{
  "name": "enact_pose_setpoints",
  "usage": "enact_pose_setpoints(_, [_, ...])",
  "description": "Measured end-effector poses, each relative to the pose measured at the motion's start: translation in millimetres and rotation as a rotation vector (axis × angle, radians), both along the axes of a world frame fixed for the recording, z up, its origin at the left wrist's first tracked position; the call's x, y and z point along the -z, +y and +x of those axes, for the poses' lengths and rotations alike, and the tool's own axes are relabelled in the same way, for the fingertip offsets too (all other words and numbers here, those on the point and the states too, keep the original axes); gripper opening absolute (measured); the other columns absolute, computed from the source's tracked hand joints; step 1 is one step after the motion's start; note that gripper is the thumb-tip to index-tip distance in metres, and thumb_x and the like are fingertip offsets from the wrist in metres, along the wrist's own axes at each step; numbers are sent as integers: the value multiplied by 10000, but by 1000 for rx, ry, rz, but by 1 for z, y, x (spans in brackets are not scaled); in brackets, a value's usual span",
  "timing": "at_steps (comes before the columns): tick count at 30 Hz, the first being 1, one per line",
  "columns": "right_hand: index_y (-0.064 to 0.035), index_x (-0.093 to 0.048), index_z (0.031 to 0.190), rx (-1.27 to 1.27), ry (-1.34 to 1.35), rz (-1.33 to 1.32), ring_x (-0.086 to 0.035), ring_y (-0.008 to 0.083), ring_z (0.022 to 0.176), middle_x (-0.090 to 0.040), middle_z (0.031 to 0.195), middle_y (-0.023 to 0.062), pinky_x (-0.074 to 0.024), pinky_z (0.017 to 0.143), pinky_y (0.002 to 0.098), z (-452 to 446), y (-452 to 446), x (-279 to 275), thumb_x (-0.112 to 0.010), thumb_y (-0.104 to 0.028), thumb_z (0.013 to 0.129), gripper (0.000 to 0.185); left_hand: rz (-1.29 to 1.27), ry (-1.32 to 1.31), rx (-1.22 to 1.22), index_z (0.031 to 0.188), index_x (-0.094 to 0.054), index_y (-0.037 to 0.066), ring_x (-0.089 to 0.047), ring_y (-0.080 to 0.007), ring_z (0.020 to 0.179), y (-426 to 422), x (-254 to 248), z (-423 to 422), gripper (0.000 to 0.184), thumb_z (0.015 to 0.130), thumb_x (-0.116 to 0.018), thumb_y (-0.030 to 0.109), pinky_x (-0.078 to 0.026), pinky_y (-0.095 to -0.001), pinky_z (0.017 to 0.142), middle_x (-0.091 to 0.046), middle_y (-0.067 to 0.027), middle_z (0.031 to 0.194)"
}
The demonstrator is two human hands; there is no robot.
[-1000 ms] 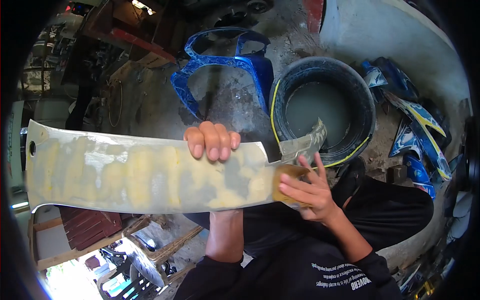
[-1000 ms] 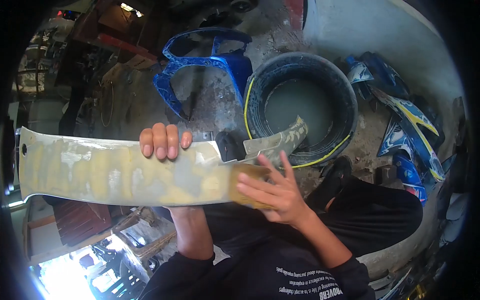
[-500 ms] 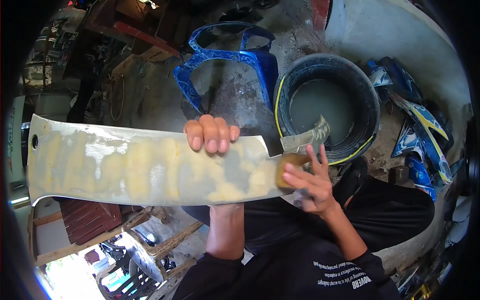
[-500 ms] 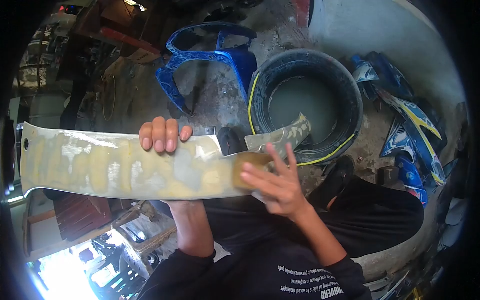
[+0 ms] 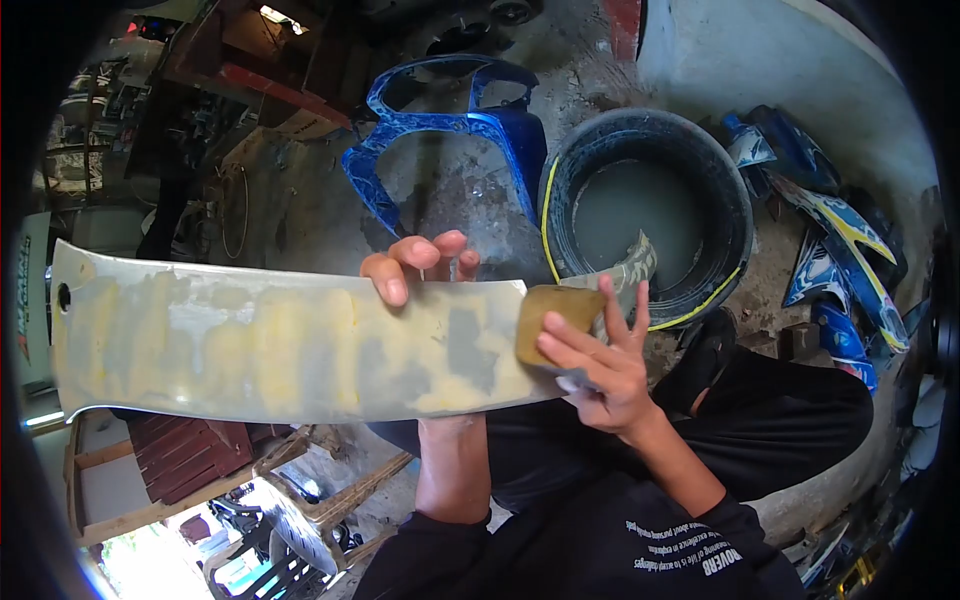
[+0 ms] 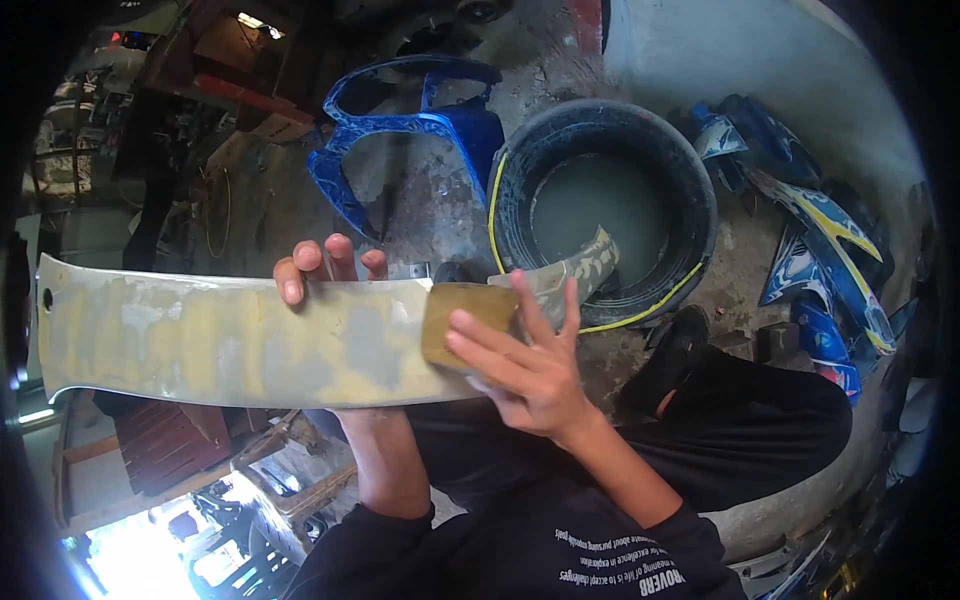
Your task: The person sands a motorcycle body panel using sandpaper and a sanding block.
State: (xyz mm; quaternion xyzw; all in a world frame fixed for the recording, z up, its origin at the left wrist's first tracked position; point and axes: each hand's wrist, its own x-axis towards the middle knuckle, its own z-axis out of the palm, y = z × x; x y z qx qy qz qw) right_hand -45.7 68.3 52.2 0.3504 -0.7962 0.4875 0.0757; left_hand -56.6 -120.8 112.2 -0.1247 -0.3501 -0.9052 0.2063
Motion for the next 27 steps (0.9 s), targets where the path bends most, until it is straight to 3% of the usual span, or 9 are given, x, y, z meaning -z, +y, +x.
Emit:
enact_pose_setpoints(3, [-195, -672, 1282, 103, -145, -62, -345, 377, 1445, -616, 1370, -2, -49, 1187, 596, -1, 9, 7, -714, -136, 785, 502, -11, -20, -3, 1027, -485, 114, -468, -328, 1317, 3, -2, 0, 240, 1008, -551, 344, -376, -454, 1110, -534, -141, 1248])
enact_pose_setpoints(10, [-211, -641, 1319, -46, -59, -60, -404, 318, 1421, -614, 1372, -7, -60, 1168, 630, -5, -23, -35, -718, -177, 817, 509, -3, -4, 38, 1004, -477, 111, -457, -362, 1329, 5, -1, -1, 248, 1006, -551, 348, -370, -468, 1126, -531, -153, 1258])
enact_pose_setpoints(16, [-202, -664, 1290, 114, -154, -54, -441, 300, 1399, -626, 1354, -35, -45, 1160, 645, -13, -16, -27, -702, -162, 831, 462, 17, 47, 94, 980, -485, 93, -439, -398, 1348, 0, 0, -3, 282, 1010, -533, 369, -344, -498, 1142, -511, -186, 1326])
enact_pose_setpoints(19, [-201, -666, 1286, -121, -55, -46, -431, 320, 1404, -620, 1364, -14, -21, 1147, 663, 5, -13, -39, -691, -152, 820, 469, 16, 86, 144, 978, -493, 84, -419, -422, 1362, -1, 2, -5, 298, 1008, -530, 378, -325, -512, 1153, -491, -202, 1368])
enact_pose_setpoints(21, [-211, -669, 1281, -27, -68, -27, -437, 304, 1401, -621, 1360, -19, -13, 1146, 671, -2, -19, -37, -685, -182, 818, 464, 1, 90, 132, 984, -498, 79, -410, -434, 1367, -1, 4, -5, 303, 1008, -528, 380, -316, -518, 1158, -481, -210, 1385])
enact_pose_setpoints(24, [-237, -671, 1271, 102, -71, -31, -451, 254, 1393, -621, 1356, -32, 20, 1141, 693, -8, -31, -39, -672, -247, 817, 454, 41, 94, 81, 1038, -518, 65, -408, -442, 1367, 2, 6, -4, 313, 1008, -525, 377, -305, -526, 1159, -478, -228, 1381])
enact_pose_setpoints(27, [-227, -672, 1265, -95, 9, -99, -475, 237, 1375, -615, 1365, -34, 35, 1144, 687, 2, -36, -56, -684, -239, 818, 448, 0, 143, 111, 1158, -529, 52, -392, -432, 1384, 3, 7, -7, 360, 1001, -532, 376, -284, -506, 1173, -458, -250, 1394])
